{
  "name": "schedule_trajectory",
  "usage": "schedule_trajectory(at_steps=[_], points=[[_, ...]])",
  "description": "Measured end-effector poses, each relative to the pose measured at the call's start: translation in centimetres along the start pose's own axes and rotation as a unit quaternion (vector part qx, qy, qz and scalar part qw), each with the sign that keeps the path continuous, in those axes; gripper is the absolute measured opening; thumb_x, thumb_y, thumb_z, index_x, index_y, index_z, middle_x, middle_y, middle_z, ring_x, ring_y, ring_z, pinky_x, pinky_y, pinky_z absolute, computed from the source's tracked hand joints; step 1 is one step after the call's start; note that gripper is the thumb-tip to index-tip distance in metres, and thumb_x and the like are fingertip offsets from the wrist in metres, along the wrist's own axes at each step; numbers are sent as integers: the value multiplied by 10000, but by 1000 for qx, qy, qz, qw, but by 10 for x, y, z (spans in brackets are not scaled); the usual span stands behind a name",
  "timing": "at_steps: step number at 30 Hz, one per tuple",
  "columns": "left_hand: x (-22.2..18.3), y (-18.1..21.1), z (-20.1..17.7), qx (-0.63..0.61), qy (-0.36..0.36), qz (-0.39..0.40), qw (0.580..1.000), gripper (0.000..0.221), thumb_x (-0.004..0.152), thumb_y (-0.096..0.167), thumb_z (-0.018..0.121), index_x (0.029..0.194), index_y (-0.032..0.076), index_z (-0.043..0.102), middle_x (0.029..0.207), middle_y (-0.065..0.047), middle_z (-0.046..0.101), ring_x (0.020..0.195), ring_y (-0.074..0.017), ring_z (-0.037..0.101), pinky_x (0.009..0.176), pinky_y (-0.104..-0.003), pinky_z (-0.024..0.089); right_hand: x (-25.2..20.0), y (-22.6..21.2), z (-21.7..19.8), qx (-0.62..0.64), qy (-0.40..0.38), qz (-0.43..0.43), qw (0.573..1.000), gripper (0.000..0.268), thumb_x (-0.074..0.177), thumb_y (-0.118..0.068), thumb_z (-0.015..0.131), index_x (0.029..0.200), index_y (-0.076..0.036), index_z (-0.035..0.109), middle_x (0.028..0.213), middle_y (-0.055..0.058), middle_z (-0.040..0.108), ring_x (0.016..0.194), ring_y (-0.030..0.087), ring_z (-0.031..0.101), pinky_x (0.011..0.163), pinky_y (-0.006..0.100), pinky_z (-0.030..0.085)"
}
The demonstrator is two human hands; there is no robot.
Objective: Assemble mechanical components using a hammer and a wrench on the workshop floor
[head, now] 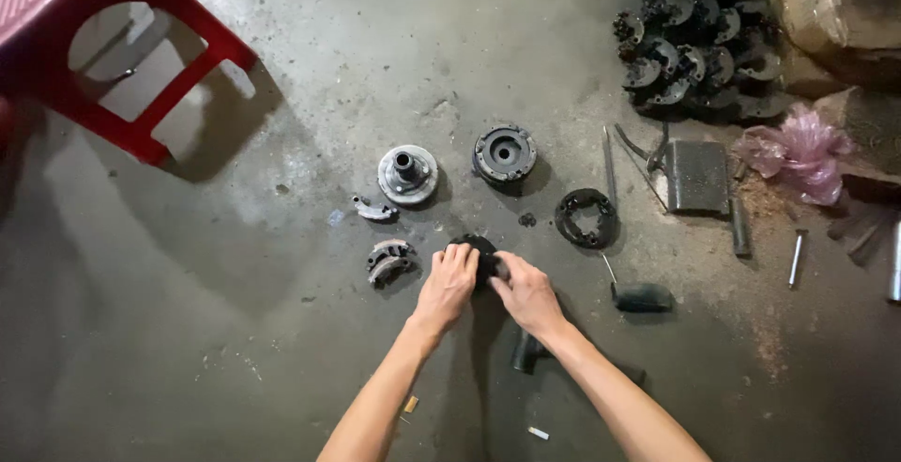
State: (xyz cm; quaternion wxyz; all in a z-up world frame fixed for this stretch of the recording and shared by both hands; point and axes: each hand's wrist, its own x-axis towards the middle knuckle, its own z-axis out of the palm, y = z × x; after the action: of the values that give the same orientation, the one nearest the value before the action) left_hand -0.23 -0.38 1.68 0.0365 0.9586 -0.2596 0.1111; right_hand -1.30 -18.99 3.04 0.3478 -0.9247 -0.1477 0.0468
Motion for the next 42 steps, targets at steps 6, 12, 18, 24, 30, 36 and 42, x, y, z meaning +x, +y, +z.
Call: schedule_trajectory(at_steps=[6,12,18,24,30,36,42], points=[[4,-1,12,-14,72,-14,997,140,889,102,576,990,43,651,900,-109,516,861,-290,509,736,-388,407,9,41,49,-89,-26,-68,993,122,876,-155,598,992,-182,625,860,29,648,879,263,710,782,389,576],[4,-16,23,-38,137,-27,990,142,892,181,634,999,97,674,976,-106,554,937,-281,541,801,-404,415,-10,20,8,-102,-14,-52,993,336,868,-240,651,1183,-133,601,982,97,671,967,293,704,819,403,594],[-68,-73,-22,-141,142,-235,951,438,807,185,715,1207,24,641,1215,-154,637,1085,-297,599,941,-391,478,-121,55,-49,-232,-95,-44,967,609,877,-415,684,1343,-60,515,1184,90,609,1004,237,605,842,353,514],[-111,-94,-12,-158,44,-292,942,452,817,205,763,1199,38,587,1102,-135,582,956,-323,578,816,-418,481,-172,102,-60,-342,-277,91,893,236,880,-332,718,1000,-159,611,937,28,654,862,202,654,841,375,507],[-98,-72,-7,-218,72,-376,898,244,828,173,719,959,-10,626,886,-159,608,724,-296,601,685,-410,530,-96,18,-68,-148,-197,106,963,260,894,-284,692,1082,-105,684,999,34,755,731,172,746,658,297,635],[-85,-2,-32,-750,-38,-548,369,196,908,141,643,934,-45,703,752,-139,637,601,-190,545,547,-336,495,-45,-52,-1,476,-115,246,836,450,967,-161,573,1392,-20,623,1217,131,765,1004,178,740,916,305,586],[-60,32,-23,-761,-197,-463,411,413,985,408,584,1016,17,715,806,-133,654,567,-183,610,469,-348,520,-42,-19,-1,652,-26,312,690,345,979,-82,595,1288,46,677,1237,206,731,1030,268,689,930,383,550]])
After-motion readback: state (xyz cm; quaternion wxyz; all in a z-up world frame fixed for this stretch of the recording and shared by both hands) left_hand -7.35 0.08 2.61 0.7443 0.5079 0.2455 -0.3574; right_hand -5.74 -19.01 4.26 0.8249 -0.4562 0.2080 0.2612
